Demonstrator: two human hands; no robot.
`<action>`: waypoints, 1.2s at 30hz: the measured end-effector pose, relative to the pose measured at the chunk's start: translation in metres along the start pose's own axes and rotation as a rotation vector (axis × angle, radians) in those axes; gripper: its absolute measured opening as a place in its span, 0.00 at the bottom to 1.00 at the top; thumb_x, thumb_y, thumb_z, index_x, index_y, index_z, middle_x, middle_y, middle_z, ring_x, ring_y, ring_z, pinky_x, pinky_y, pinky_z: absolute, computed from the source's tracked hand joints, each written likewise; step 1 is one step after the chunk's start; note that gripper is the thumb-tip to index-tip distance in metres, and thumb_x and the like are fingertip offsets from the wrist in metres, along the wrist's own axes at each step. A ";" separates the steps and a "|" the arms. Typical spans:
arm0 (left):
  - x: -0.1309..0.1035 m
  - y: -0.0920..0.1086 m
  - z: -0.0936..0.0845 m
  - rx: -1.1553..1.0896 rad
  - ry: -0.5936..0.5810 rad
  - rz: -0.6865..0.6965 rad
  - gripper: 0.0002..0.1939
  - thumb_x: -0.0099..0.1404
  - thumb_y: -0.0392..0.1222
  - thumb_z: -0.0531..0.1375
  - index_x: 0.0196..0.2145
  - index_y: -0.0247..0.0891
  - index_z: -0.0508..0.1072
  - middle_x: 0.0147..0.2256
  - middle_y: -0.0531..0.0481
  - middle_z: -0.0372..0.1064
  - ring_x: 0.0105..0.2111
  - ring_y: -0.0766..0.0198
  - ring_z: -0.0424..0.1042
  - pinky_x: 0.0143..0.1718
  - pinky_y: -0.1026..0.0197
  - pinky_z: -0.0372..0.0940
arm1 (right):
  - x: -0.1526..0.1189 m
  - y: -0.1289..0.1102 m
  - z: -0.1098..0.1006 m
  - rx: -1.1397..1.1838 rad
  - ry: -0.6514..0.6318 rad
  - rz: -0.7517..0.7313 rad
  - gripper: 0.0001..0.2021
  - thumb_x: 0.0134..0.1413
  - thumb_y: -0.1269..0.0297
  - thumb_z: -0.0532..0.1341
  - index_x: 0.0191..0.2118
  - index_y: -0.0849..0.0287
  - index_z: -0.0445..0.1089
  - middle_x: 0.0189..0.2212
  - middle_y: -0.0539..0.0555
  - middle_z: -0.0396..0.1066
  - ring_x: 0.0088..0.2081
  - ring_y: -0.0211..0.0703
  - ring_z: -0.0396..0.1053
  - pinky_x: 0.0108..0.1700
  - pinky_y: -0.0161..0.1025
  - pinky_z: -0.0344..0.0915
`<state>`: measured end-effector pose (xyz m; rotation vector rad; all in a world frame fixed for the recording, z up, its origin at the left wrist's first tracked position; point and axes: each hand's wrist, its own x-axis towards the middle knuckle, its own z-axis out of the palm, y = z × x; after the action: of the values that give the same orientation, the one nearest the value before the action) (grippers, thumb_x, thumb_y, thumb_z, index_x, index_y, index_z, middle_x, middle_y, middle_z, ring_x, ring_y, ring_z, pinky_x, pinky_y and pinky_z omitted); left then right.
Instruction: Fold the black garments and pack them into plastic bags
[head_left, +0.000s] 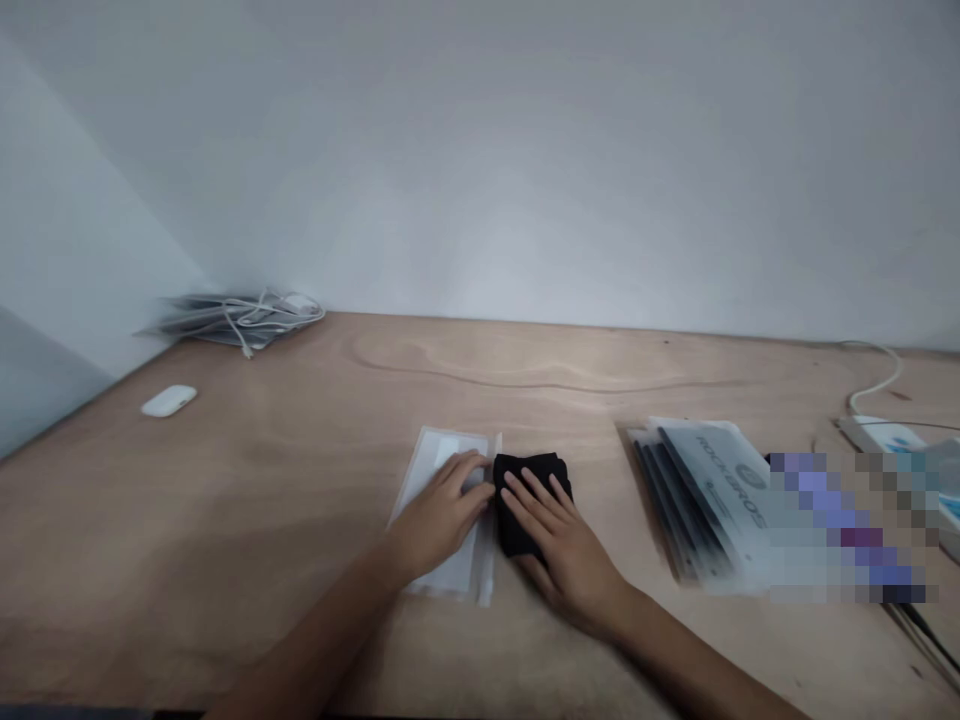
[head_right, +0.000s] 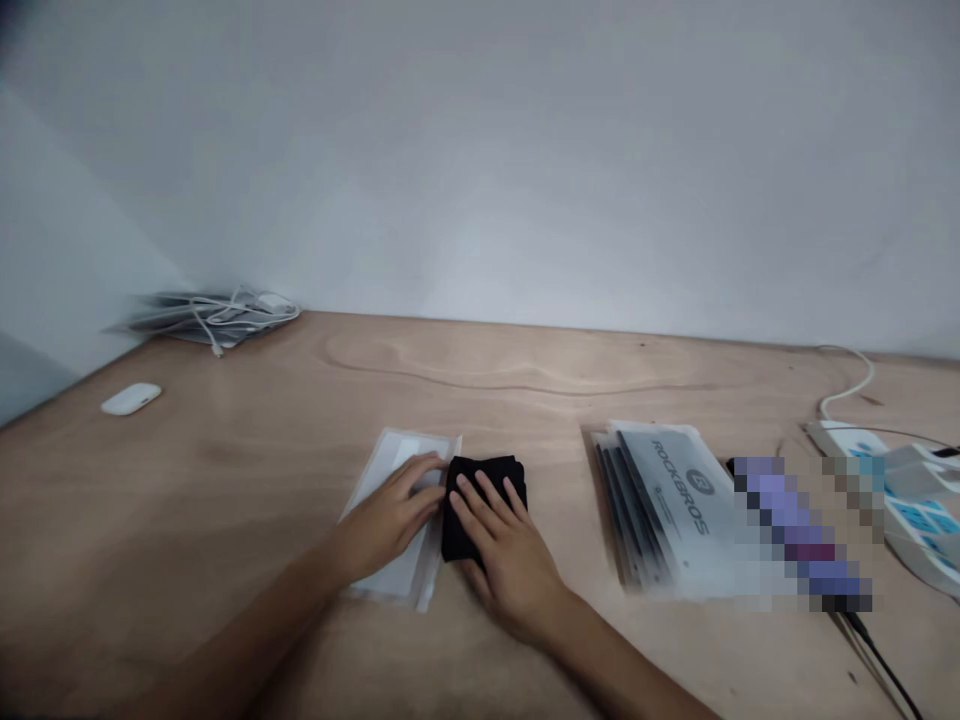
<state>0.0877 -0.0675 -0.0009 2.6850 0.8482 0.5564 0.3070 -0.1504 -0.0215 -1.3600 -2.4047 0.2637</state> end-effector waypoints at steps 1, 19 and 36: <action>0.001 0.001 -0.001 -0.007 0.000 -0.016 0.12 0.75 0.33 0.50 0.46 0.37 0.72 0.56 0.39 0.63 0.58 0.51 0.65 0.59 0.44 0.65 | 0.002 -0.002 0.000 -0.028 -0.023 -0.005 0.38 0.58 0.73 0.57 0.73 0.58 0.46 0.72 0.57 0.47 0.73 0.54 0.41 0.69 0.65 0.48; -0.002 0.008 -0.009 -0.018 -0.062 -0.030 0.13 0.75 0.36 0.49 0.51 0.44 0.69 0.67 0.43 0.55 0.68 0.50 0.54 0.65 0.40 0.57 | 0.018 -0.003 -0.025 0.012 -0.169 -0.121 0.37 0.60 0.58 0.64 0.71 0.58 0.53 0.72 0.61 0.49 0.73 0.62 0.37 0.70 0.68 0.39; 0.001 0.006 -0.011 -0.004 -0.094 -0.036 0.12 0.77 0.39 0.47 0.48 0.42 0.70 0.69 0.41 0.50 0.69 0.49 0.50 0.67 0.39 0.55 | -0.001 0.018 -0.028 0.132 -0.069 -0.203 0.40 0.59 0.59 0.65 0.72 0.60 0.48 0.74 0.65 0.36 0.73 0.59 0.33 0.70 0.62 0.48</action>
<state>0.0868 -0.0702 0.0113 2.6630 0.8664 0.4205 0.3325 -0.1426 -0.0019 -1.0562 -2.5096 0.4122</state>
